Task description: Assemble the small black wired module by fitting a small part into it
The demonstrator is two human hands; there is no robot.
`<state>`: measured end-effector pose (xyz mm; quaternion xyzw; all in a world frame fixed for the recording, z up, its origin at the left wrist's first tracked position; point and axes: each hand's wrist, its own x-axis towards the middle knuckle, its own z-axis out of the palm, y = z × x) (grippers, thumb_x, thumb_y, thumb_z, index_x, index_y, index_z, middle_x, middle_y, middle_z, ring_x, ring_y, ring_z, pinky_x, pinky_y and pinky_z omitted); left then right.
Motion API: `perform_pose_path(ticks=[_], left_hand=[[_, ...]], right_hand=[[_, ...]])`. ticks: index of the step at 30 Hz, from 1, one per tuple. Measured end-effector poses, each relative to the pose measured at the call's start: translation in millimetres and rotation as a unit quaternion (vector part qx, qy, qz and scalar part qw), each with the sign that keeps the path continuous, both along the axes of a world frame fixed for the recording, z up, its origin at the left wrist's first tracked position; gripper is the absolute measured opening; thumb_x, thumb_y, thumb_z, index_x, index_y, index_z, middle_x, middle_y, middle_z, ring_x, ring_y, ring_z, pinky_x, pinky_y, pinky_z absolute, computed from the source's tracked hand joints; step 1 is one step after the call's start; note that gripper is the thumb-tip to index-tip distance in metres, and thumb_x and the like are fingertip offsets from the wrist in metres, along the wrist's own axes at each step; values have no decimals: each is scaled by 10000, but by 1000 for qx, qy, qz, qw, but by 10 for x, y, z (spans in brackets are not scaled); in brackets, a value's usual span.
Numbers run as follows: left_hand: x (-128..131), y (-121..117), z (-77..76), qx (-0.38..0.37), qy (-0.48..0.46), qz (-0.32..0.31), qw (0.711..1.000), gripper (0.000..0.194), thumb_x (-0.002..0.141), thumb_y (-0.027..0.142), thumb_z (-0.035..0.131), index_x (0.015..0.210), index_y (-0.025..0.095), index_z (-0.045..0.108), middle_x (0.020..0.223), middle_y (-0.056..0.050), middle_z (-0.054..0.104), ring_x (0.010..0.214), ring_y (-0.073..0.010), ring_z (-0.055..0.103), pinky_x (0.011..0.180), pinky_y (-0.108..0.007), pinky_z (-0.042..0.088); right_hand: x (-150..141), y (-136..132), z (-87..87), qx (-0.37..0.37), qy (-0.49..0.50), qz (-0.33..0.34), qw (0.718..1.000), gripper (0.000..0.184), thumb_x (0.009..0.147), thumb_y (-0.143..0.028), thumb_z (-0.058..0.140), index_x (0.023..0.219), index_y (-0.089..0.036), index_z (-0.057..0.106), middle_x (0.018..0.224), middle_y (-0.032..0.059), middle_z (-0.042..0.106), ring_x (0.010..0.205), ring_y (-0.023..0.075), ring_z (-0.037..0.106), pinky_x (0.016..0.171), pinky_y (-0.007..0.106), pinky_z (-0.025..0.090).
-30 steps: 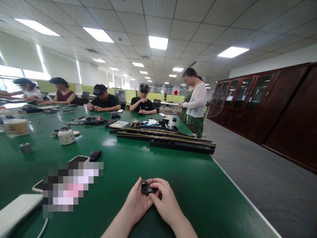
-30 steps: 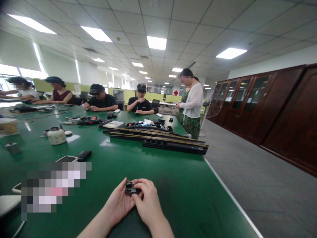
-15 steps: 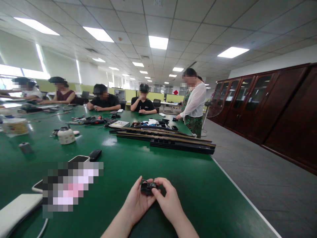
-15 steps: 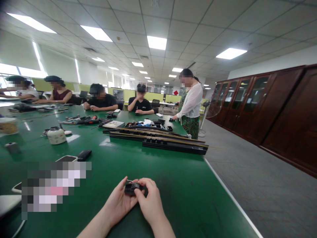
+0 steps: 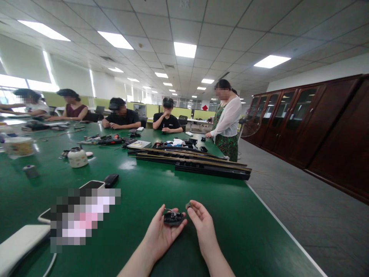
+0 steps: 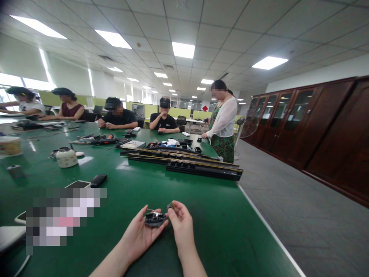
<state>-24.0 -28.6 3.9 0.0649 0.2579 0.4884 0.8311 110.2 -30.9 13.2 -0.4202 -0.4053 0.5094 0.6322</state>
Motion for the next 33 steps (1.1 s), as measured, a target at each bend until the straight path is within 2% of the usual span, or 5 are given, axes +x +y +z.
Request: perform_pose_path(ticks=[4,9,15,26,33], left_hand=[[2,1,9,4,7,-1,1000,342,734,402,522,858,83,530,953,-231,615,877,-314,609,686,-338,512],[16,-4,31,0,12,10,1000,344,740,397,514,861,75,527,942,-243,616,876,-320,608,703,-344,510],[12,2,33,4,9,2,1000,329,740,389,516,866,85,522,944,-237,617,873,-321,610,686,-332,514],[-2,-15,45,7,8,-6,1000,308,739,374,521,878,99,513,971,-234,614,907,-335,594,669,-339,515],[-3,-6,36,10,5,-9,1000,306,748,368,511,876,90,519,978,-251,608,922,-337,587,681,-338,510]], right_hand=[[28,5,10,-40,72,-7,997,365,592,-333,718,909,-181,618,886,45,670,861,172,597,744,267,444],[45,-8,43,-79,166,4,983,332,570,-303,736,870,-199,639,834,27,676,767,146,601,655,238,445],[65,-13,68,-100,226,12,969,303,564,-272,745,844,-211,646,801,6,677,719,123,593,644,228,447],[113,9,20,-117,264,33,957,205,635,-283,689,823,-213,646,789,1,684,716,132,611,656,243,467],[132,31,-10,-119,230,29,965,202,657,-323,660,834,-226,642,820,11,689,770,163,624,702,290,474]])
